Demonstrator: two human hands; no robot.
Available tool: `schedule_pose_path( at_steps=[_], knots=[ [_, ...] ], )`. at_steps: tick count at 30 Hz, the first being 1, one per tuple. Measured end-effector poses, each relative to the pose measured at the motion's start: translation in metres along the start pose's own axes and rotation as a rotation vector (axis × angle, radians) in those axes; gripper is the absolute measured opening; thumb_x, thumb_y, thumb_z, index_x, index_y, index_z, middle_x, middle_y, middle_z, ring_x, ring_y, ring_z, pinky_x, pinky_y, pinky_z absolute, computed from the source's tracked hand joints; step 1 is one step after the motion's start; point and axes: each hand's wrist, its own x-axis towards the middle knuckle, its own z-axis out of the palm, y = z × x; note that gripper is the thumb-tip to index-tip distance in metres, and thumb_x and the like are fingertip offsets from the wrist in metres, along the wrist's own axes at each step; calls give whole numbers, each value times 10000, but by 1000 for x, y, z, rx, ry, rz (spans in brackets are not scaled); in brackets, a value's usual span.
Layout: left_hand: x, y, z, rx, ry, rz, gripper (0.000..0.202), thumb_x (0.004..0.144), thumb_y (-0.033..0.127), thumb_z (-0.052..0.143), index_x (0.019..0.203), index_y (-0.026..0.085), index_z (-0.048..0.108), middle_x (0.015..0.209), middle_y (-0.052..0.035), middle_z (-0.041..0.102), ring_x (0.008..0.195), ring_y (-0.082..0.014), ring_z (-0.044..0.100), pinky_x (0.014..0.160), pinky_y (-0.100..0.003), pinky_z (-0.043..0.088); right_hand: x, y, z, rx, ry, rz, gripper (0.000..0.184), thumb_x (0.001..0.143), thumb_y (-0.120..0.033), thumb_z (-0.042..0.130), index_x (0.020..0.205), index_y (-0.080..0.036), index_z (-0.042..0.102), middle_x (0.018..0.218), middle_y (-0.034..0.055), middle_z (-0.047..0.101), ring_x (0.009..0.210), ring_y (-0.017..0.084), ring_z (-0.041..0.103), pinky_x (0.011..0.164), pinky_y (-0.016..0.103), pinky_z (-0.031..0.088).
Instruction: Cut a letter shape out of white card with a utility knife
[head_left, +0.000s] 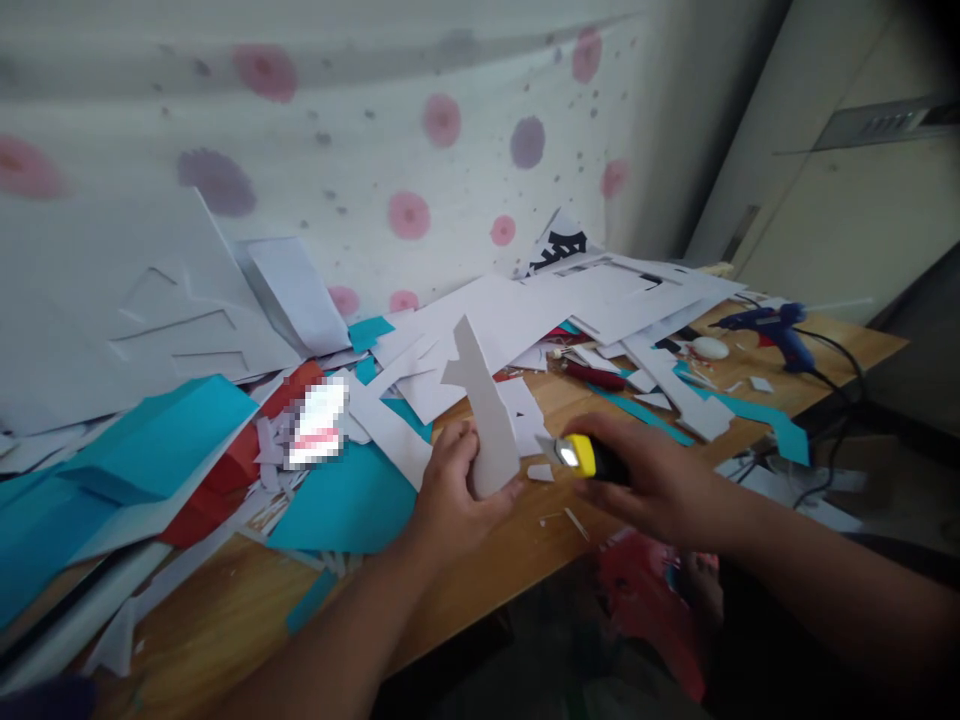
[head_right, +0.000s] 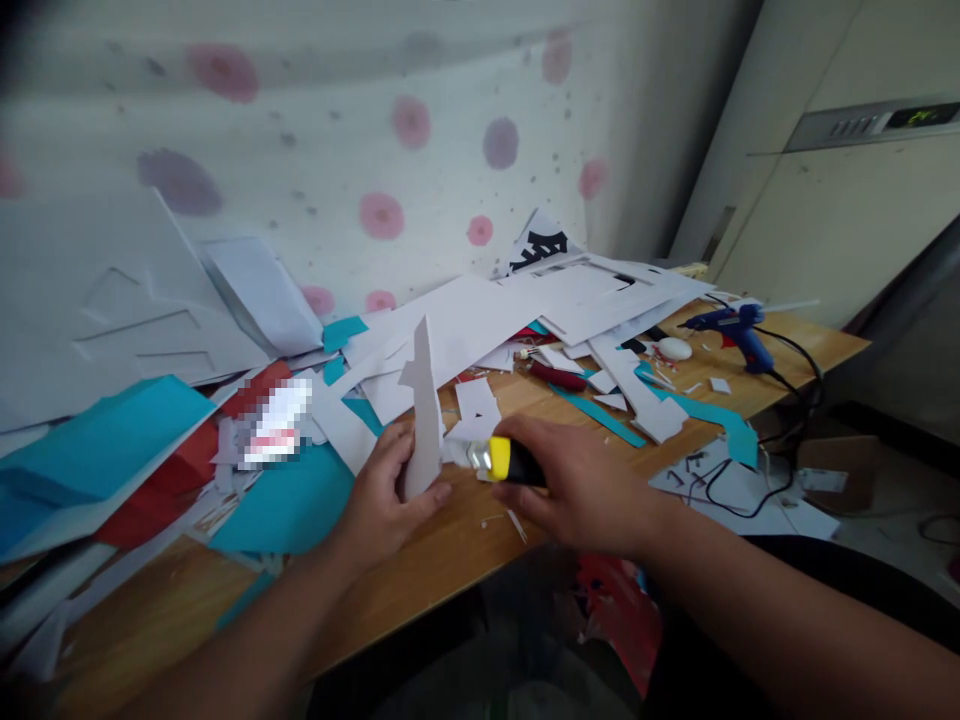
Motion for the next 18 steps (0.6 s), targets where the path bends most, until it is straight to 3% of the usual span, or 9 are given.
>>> schedule_pose_path(
  at_steps=[3, 9, 18],
  knots=[
    [-2, 0, 1, -10, -39, 25, 438, 720, 421, 700, 1081, 203, 581, 1120, -89, 501, 1099, -277, 454, 948, -400, 383, 2, -9, 13, -84, -47, -32, 255, 792, -358, 609, 980, -189, 576, 825, 61, 647, 693, 179, 561, 591, 275, 362],
    [-6, -1, 2, -195, -119, 58, 550, 712, 603, 641, 1068, 188, 582, 1011, -61, 455, 950, -244, 467, 817, -334, 418, 7, -14, 22, -129, -104, -64, 202, 748, -252, 582, 934, -176, 564, 814, 53, 641, 696, 174, 565, 585, 267, 330],
    [-9, 3, 2, -359, -146, 66, 432, 749, 475, 654, 1095, 222, 590, 1008, -50, 443, 951, -234, 453, 816, -322, 403, 10, -17, 20, -212, -87, -102, 153, 695, -211, 562, 839, -190, 515, 761, 43, 615, 645, 156, 519, 567, 264, 294]
  ],
)
